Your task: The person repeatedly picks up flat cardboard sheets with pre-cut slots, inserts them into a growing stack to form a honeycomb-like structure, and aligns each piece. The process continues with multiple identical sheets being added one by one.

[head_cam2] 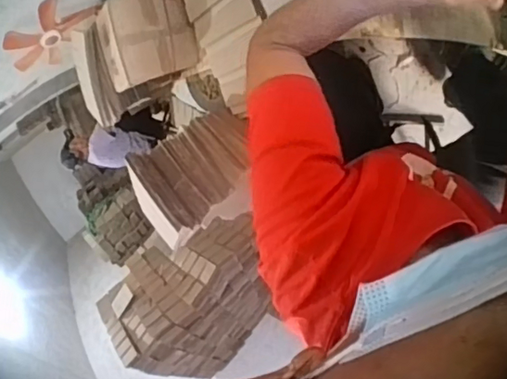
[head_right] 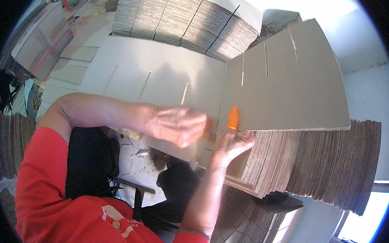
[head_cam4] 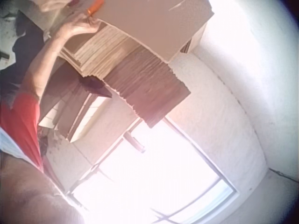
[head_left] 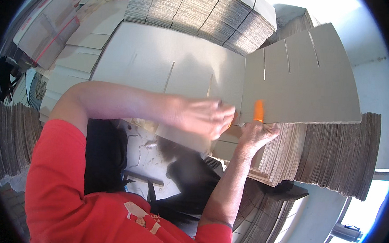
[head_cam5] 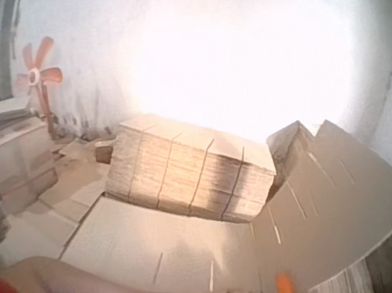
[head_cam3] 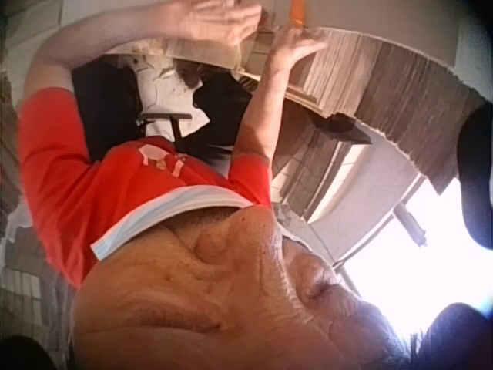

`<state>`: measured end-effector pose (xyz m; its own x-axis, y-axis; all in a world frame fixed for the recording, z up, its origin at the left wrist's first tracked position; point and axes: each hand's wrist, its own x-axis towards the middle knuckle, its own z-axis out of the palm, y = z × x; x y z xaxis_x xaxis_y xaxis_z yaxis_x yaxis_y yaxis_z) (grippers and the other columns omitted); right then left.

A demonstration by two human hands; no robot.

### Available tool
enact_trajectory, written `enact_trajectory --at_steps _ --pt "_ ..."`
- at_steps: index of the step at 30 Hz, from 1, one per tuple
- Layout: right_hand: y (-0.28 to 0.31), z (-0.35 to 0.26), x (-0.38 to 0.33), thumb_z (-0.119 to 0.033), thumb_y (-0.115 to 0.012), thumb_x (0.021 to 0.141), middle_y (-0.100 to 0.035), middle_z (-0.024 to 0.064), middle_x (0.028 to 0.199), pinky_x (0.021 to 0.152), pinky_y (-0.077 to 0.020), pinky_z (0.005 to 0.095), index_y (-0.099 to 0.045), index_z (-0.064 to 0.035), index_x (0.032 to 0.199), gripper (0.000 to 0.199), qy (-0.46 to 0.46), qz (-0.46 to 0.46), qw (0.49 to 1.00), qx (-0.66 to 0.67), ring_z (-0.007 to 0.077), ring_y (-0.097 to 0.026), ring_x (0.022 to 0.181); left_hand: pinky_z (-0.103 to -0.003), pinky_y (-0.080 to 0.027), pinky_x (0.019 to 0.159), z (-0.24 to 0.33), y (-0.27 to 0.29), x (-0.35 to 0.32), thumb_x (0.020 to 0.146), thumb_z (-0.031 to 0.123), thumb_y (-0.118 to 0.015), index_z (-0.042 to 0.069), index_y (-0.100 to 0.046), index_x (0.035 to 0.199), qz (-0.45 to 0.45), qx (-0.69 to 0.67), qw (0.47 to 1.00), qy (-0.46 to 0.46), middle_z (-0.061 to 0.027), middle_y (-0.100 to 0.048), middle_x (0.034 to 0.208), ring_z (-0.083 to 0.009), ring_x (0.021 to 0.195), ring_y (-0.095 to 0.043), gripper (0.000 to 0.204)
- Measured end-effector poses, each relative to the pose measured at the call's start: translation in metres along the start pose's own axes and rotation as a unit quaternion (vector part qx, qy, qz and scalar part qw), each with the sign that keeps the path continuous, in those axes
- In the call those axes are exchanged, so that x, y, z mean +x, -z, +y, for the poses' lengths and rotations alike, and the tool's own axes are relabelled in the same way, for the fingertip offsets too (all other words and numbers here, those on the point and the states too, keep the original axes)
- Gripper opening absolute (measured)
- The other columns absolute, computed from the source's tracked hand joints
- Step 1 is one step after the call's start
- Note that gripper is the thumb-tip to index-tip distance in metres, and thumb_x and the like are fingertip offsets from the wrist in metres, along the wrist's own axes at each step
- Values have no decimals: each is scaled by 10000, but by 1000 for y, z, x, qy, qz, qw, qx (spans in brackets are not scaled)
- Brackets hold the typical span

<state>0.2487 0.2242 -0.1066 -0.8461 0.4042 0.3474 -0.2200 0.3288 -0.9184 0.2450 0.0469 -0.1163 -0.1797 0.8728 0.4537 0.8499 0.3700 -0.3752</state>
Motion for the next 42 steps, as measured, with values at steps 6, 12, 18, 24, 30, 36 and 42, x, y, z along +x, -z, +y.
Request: enact_trajectory --at_steps 6,12,18,24,30,36,42 --pt "-4 3 -1 152 -573 782 -705 38 788 612 -464 243 -746 -8 1011 329 4 -23 999 -32 60 -545 679 -413 -521 802 -160 -7 21 780 428 -744 73 -576 1149 233 -13 930 285 -40 -596 1065 -268 1002 -565 539" --pt "-6 12 -1 146 -602 799 -732 56 834 691 -497 241 -748 -7 1004 295 23 -51 998 -19 71 -602 746 -479 -386 1009 -290 -54 -7 905 284 -622 -8 -522 1243 -79 58 906 412 -156 -475 1295 -327 1145 -461 457" --pt "-13 -1 -6 106 -631 839 -722 36 814 676 -483 243 -751 -10 983 221 -9 -63 998 21 58 -574 734 -508 -422 946 -300 -65 -18 864 238 -647 -52 -640 1073 20 52 938 343 -267 -543 1258 -385 1176 -522 357" --pt "-6 13 -3 130 -364 733 -559 36 567 315 -340 217 -736 -28 953 461 36 -51 998 6 35 -380 382 -434 -497 695 -271 6 17 828 160 -632 0 -716 780 81 -236 827 504 -181 -675 800 -363 786 -623 187" --pt "-5 3 -7 86 -564 853 -586 -22 615 403 -335 226 -749 -15 888 214 11 -56 998 30 23 -442 493 -339 -506 743 -271 -18 12 872 127 -584 5 -559 1092 81 82 973 202 -132 -522 1088 -244 1026 -526 253" --pt "-8 -11 -11 111 -365 763 -498 38 494 326 -416 242 -657 2 820 317 -65 -50 988 133 59 -427 363 -207 -548 511 -189 -22 18 743 -5 -622 -78 -598 929 -11 269 954 130 -81 -486 787 -160 813 -516 201" --pt "-2 -7 -11 75 -379 765 -498 45 495 342 -461 269 -637 24 778 263 -36 -48 994 86 77 -453 362 -201 -563 554 -161 -23 10 731 20 -640 -111 -629 996 -54 195 967 155 -121 -544 961 -185 893 -529 296"
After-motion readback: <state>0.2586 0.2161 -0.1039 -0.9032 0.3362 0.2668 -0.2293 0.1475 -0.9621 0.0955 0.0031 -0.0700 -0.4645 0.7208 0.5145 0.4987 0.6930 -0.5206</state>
